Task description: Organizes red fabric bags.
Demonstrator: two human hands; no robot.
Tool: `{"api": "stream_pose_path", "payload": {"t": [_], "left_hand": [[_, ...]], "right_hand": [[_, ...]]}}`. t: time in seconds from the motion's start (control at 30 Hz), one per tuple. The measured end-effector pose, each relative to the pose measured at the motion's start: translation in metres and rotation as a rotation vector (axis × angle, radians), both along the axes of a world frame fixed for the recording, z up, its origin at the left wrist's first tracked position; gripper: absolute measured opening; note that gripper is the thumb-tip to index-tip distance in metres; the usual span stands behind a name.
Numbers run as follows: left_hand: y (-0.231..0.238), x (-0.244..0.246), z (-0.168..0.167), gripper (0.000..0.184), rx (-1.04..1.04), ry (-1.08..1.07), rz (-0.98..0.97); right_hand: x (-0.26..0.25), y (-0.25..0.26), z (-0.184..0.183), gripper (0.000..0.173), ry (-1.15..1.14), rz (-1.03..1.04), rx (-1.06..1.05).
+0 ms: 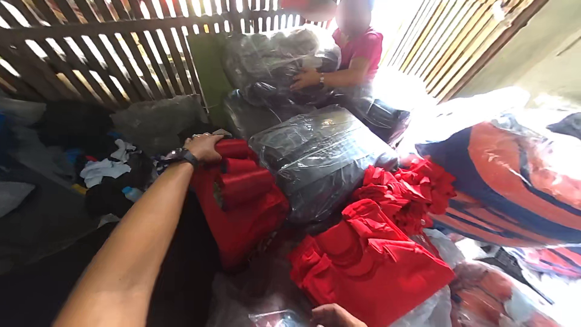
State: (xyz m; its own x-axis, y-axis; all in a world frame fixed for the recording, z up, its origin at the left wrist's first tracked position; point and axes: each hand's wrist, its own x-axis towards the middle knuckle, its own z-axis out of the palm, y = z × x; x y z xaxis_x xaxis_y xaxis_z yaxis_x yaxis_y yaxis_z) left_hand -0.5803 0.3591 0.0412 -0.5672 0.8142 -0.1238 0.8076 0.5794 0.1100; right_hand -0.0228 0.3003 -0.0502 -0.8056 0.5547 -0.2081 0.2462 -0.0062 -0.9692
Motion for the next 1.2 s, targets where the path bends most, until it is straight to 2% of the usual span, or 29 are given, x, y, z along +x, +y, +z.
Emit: {"api": "stream_pose_path", "payload": {"t": [0.1,0.17,0.23,0.3,0.37,0.43,0.47,0.53,0.6,0.7,0.8,0.87,0.97,1.07,1.13,1.2], "left_hand": [[0.0,-0.003,0.006,0.078,0.137,-0.021,-0.145],[-0.001,0.027,0.028,0.064,0.33,0.018,-0.245],[-0.006,0.104,0.062,0.045,0.588,0.032,-0.321],[-0.012,0.199,0.068,0.038,0.754,-0.042,-0.396],[-0.013,0.274,0.029,0.034,0.741,-0.254,-0.542],[-0.019,0.329,-0.03,0.031,0.658,-0.629,-0.564],[-0.029,0.353,-0.056,0.029,0.633,-0.804,-0.475],[-0.052,0.403,-0.095,0.027,0.604,-1.034,-0.225],[-0.071,0.451,-0.118,0.032,0.531,-1.097,-0.113],[-0.063,0.508,-0.135,0.062,0.46,-0.897,-0.243],[-0.035,0.565,-0.149,0.105,0.326,-0.534,-0.266],[-0.025,0.597,-0.177,0.109,0.388,-0.265,-0.18],[-0.014,0.605,-0.208,0.087,0.522,-0.127,0.033],[-0.004,0.568,-0.195,0.077,0.528,-0.078,0.13],[-0.002,0.532,-0.158,0.089,0.402,-0.226,0.13],[0.003,0.494,-0.102,0.096,0.304,-0.355,0.113]], "right_hand": [[0.03,-0.002,-0.001,0.025,-0.061,-0.068,0.038],[0.057,0.001,0.0,0.024,-0.135,-0.222,0.068],[0.085,0.02,0.0,0.023,-0.2,-0.466,0.094],[0.112,0.055,-0.005,0.029,-0.297,-0.689,0.22],[0.13,0.09,-0.006,0.048,-0.456,-0.855,0.327],[0.139,0.113,-0.013,0.073,-0.549,-0.933,0.121],[0.14,0.117,-0.021,0.08,-0.533,-0.927,-0.048],[0.138,0.118,-0.048,0.077,-0.376,-0.953,-0.277],[0.133,0.124,-0.071,0.071,-0.182,-1.033,-0.355],[0.127,0.14,-0.085,0.074,-0.063,-1.07,-0.396],[0.115,0.147,-0.076,0.084,-0.055,-1.111,-0.381],[0.105,0.142,-0.059,0.096,-0.083,-1.085,-0.324],[0.094,0.129,-0.035,0.103,-0.103,-0.969,-0.28],[0.079,0.13,-0.024,0.097,0.025,-0.827,-0.225],[0.08,0.139,-0.011,0.084,0.079,-0.701,-0.264],[0.082,0.152,-0.008,0.063,0.146,-0.663,-0.369]]}}
